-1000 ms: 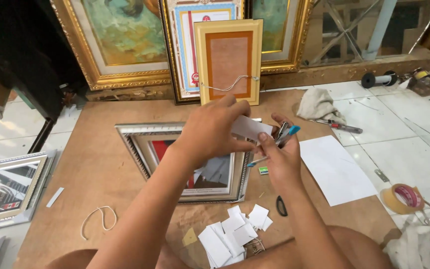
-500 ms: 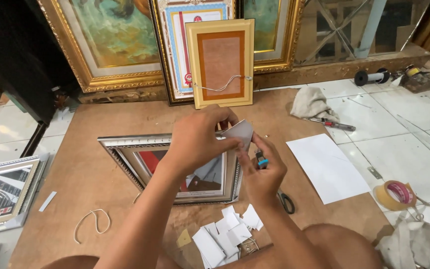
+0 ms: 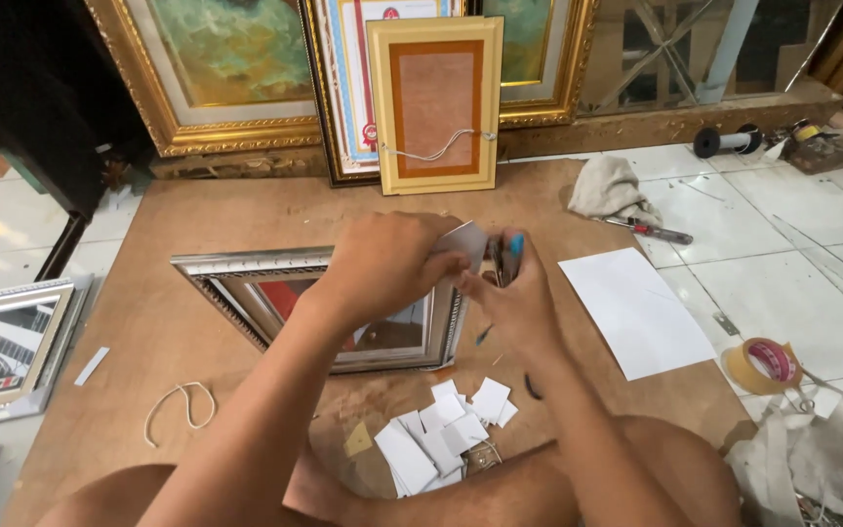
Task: Applying and securing cardboard corner protectors to the corners of various picture frames using a handheld stapler.
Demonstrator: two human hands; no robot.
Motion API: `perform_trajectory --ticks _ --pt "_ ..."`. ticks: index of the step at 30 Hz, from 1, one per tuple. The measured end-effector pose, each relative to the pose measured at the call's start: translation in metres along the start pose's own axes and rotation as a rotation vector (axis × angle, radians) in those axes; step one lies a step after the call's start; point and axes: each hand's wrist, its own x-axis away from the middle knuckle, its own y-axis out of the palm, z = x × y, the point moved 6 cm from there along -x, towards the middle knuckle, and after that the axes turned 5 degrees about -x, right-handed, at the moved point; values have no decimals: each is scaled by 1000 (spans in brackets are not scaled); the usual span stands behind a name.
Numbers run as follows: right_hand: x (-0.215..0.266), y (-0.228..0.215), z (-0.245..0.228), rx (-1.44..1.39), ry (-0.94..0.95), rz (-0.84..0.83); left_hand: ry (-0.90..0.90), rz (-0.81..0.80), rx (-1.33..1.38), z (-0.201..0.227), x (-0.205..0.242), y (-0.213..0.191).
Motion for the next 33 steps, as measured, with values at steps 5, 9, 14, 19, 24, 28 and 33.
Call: perform_trajectory --ticks 5,9,14,19,24,28,33 --pt "19 -11 -48 -359 346 -158 16 -69 -55 22 31 -5" --pt "33 -25 -63 -90 251 -107 39 -57 -78 47 64 -7" --pt "89 -8 -79 -87 369 -207 129 79 -87 66 107 6" --pt "132 -14 -54 11 365 -422 199 252 -71 81 151 7" --pt "159 -1 -85 563 -7 -552 226 298 -50 85 186 26" --pt "176 16 -115 771 -385 -551 219 352 -22 87 204 28" --pt "193 26 -104 918 -495 -521 346 421 -67 95 220 22"
